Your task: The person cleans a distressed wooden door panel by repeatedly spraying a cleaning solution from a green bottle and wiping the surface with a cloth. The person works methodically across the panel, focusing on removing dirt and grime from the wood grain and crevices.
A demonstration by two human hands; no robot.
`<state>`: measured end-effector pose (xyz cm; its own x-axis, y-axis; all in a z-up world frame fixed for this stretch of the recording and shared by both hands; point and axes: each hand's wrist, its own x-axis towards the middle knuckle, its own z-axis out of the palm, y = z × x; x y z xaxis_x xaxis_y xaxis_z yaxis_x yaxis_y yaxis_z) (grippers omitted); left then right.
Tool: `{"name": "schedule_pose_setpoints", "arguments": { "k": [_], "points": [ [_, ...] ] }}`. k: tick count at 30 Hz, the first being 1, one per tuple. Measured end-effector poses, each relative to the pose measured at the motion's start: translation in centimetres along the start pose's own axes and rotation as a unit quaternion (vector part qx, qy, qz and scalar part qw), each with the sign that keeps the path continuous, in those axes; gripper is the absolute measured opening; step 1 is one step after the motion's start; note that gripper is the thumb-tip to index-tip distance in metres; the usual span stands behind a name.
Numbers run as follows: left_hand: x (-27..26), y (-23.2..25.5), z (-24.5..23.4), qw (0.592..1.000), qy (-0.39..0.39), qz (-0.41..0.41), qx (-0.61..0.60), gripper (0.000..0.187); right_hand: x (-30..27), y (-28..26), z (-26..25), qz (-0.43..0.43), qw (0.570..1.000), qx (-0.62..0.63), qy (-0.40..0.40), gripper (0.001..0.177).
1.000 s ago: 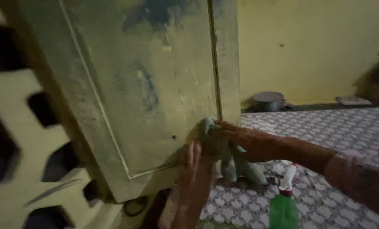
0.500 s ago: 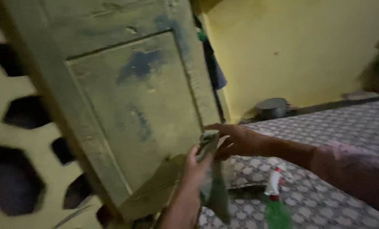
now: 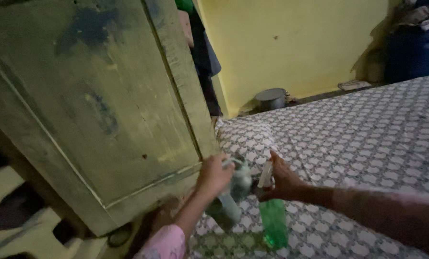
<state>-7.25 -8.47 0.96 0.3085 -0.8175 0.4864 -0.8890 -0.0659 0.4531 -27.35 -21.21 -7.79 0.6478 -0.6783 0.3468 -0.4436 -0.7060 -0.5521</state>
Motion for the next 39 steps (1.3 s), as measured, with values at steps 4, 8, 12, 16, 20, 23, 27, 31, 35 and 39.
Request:
{"name": "schedule_pose_setpoints", "arguments": {
  "k": [4, 8, 12, 16, 20, 23, 27, 31, 35, 39],
  "points": [
    [-1.2, 1.2, -0.5, 0.999, -0.007, 0.045, -0.013, 0.037, 1.2, 1.2, 3.6, 0.065, 0.985, 0.135, 0.09, 0.127],
    [-2.7, 2.2, -3.0, 0.999, 0.001, 0.031, 0.016, 0.037, 1.6, -0.5, 5.4, 0.089, 0.969, 0.182, 0.144, 0.102],
    [-2.3, 1.7, -5.9, 0.996, -0.088, -0.007, 0.03, 0.037, 1.7, -3.7, 2.9, 0.045, 0.963, 0.26, 0.045, 0.083],
    [-3.7, 0.5, -6.7, 0.969, -0.198, -0.142, 0.027, 0.047, 1.8, -6.1, -0.1, 0.013, 0.946, 0.323, -0.01, 0.069],
    [-5.9, -2.1, -3.7, 0.941, -0.195, -0.273, -0.048, 0.049, 0.9, -8.0, -1.7, 0.103, 0.915, 0.386, -0.052, 0.052],
    [-4.9, -6.9, 0.7, 0.915, -0.208, -0.341, -0.061, 0.05, 0.6, -8.8, -0.5, 0.031, 0.923, 0.376, -0.073, 0.047],
    [-4.8, -13.0, 6.4, 0.869, -0.046, -0.402, -0.286, 0.054, 1.7, -7.4, 2.4, 0.146, 0.934, 0.319, -0.062, 0.051],
    [-4.4, -15.8, 7.0, 0.678, 0.059, -0.511, -0.525, 0.048, 3.0, -4.1, 5.9, -0.005, 0.949, 0.316, -0.022, 0.044],
    [-4.2, -16.1, 7.9, 0.56, 0.14, -0.478, -0.662, 0.042, 3.1, -2.8, 10.1, -0.07, 0.962, 0.247, 0.091, 0.039],
    [-4.5, -17.0, 9.9, 0.481, 0.184, -0.432, -0.74, 0.039, 2.7, -4.6, 10.6, -0.009, 0.879, 0.463, 0.114, 0.037]
  ]
}}
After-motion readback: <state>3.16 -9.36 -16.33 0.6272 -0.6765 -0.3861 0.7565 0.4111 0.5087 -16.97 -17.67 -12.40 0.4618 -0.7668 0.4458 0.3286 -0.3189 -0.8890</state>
